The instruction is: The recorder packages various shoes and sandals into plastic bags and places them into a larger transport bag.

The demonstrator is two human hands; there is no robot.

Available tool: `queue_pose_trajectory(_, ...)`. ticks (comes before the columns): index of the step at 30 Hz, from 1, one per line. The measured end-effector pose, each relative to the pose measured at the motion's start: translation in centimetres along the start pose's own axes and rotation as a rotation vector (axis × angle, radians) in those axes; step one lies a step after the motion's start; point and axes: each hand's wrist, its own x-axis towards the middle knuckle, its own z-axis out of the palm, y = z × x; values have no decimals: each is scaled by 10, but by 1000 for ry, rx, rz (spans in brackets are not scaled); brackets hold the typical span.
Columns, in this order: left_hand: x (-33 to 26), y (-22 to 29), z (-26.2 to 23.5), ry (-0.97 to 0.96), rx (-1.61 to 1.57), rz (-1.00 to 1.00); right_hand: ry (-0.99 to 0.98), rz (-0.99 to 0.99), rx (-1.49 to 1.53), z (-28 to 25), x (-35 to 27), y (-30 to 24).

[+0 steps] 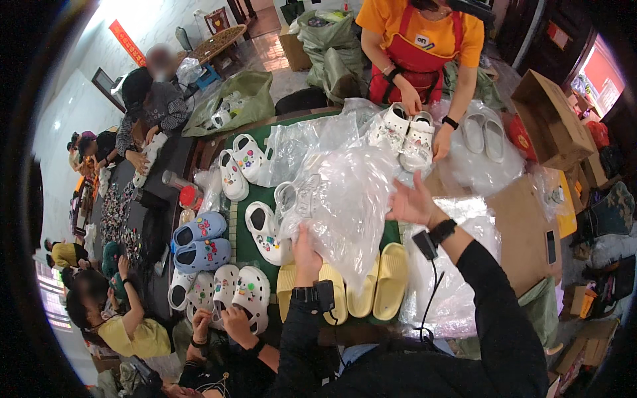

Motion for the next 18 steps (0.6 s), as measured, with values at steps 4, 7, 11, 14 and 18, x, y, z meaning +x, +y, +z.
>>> queue_pose_trajectory(4,18,4,-21,201,152,319,0,59,-308,35,28,50)
queue_pose_trajectory(7,31,4,9,226,355,467,175,-86,-849,32,56,53)
queue_pose_trajectory(11,37,30,23,191,168,321,212,-236,-1043,55,105,32)
queue_pose_trajectory(14,29,37,31,178,256,392,167,-356,-1059,60,145,9)
queue_pose_trajectory(18,25,16,0,170,432,175,43,-449,-944,75,198,0)
